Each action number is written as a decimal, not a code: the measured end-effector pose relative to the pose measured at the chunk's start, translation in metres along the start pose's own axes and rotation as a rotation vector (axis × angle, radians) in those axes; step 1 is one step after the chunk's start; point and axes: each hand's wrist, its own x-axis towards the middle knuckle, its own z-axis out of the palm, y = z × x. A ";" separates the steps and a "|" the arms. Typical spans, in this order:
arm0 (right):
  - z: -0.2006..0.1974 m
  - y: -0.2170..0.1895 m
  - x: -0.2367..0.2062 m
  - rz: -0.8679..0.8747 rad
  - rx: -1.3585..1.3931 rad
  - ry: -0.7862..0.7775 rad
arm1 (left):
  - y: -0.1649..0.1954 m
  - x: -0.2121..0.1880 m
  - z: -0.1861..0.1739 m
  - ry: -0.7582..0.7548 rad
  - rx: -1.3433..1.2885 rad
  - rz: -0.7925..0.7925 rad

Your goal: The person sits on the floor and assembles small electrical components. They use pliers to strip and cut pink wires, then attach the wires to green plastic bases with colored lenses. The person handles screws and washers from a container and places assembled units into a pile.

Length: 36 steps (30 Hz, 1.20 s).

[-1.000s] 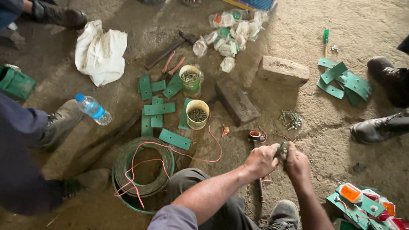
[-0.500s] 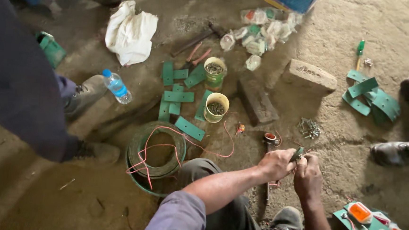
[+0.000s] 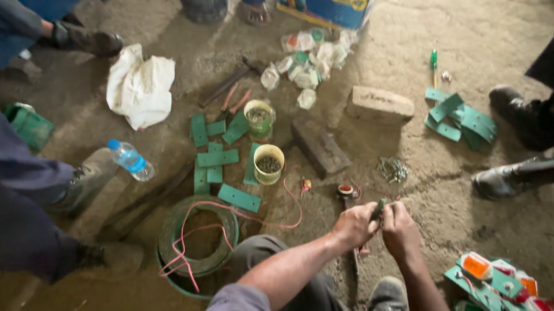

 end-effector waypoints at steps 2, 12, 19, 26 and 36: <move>-0.001 -0.002 0.001 0.201 0.014 -0.078 | -0.002 -0.002 0.001 -0.005 0.001 0.025; -0.011 -0.001 -0.011 0.085 0.276 0.011 | 0.007 0.000 -0.005 0.020 0.017 0.036; 0.016 0.052 -0.006 0.360 0.431 -0.160 | -0.019 0.002 0.010 -0.110 0.007 0.125; 0.001 0.059 0.002 -0.207 -0.224 0.093 | -0.050 0.024 0.041 -0.101 -0.072 0.205; -0.003 0.021 0.002 0.165 0.141 -0.210 | -0.044 0.023 0.013 -0.150 0.110 0.028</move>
